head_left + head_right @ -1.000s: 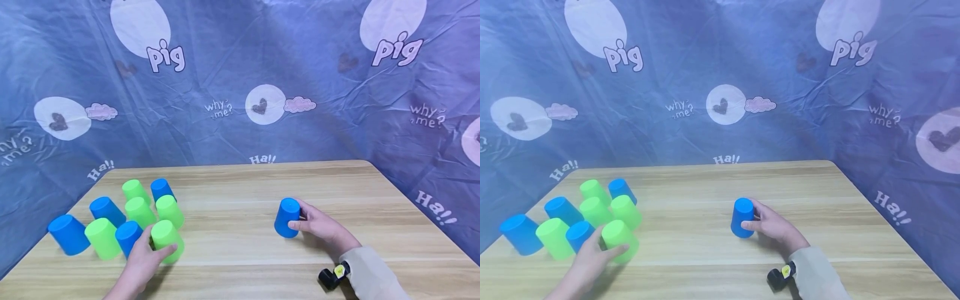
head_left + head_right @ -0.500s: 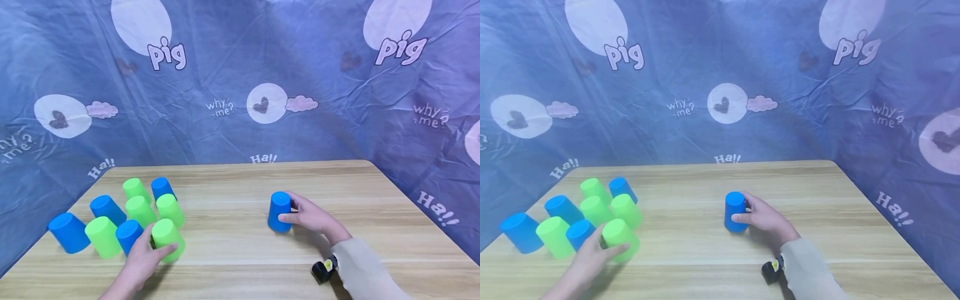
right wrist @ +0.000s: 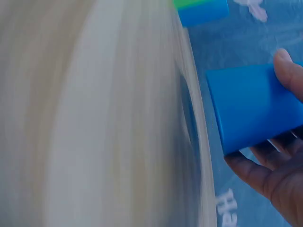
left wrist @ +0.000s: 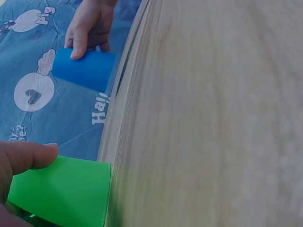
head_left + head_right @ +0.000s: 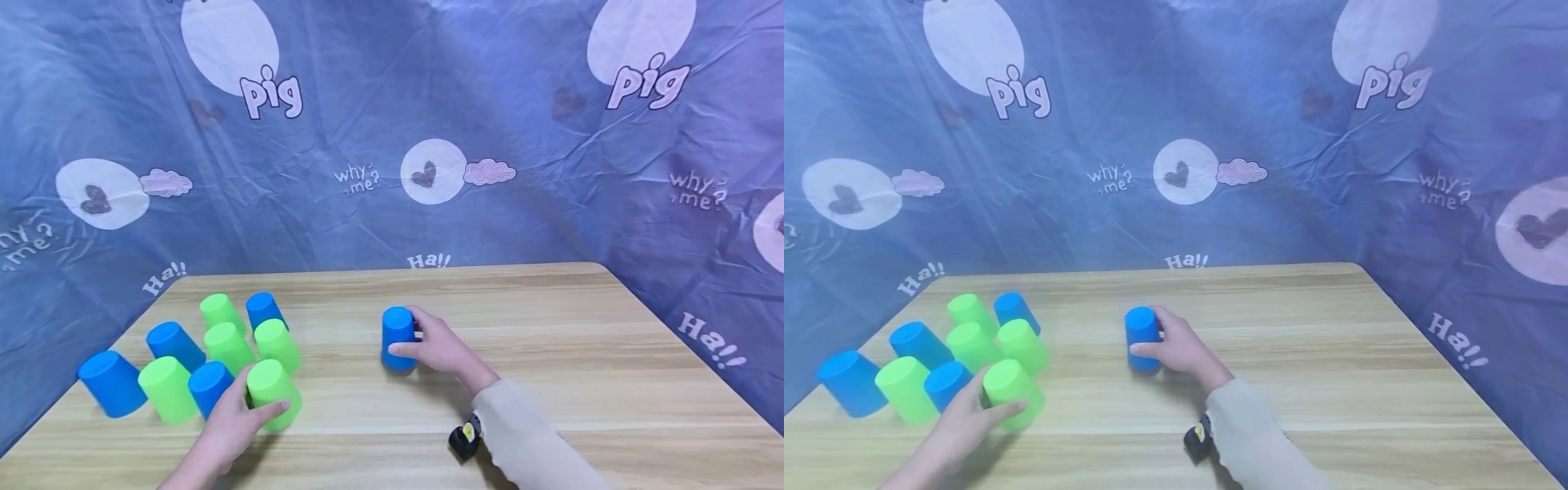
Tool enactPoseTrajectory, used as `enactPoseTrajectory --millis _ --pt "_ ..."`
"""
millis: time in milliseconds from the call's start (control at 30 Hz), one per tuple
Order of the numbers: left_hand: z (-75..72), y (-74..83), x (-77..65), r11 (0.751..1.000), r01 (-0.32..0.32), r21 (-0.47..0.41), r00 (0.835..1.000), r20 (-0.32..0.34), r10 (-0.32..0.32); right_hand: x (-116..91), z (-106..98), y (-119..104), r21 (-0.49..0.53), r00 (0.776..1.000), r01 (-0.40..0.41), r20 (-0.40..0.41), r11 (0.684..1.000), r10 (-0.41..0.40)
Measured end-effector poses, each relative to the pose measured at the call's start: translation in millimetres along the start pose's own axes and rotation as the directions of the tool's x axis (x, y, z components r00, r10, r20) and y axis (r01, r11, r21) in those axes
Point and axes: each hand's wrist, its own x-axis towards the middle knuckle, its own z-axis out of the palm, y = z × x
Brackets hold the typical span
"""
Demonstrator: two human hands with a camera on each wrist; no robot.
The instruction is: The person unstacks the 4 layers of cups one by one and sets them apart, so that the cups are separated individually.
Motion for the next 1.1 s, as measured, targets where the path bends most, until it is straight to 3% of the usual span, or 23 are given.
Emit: enactPoseTrajectory --millis 267,567,1100 --pt "-1.6 -1.3 -1.6 1.0 -0.016 0.009 1.0 -0.008 0.017 13.3 38.5 -18.8 0.016 0.998 0.063 0.03 0.998 -0.064" --pt "-0.8 0.0 -1.1 1.0 -0.006 0.019 1.0 -0.009 0.006 17.8 72.9 -40.8 0.029 0.996 0.036 0.086 0.999 -0.038" --pt "-0.3 0.0 1.7 1.0 0.012 0.006 1.0 0.017 -0.012 25.5 95.0 -49.7 0.021 0.988 -0.003 0.157 1.0 0.0"
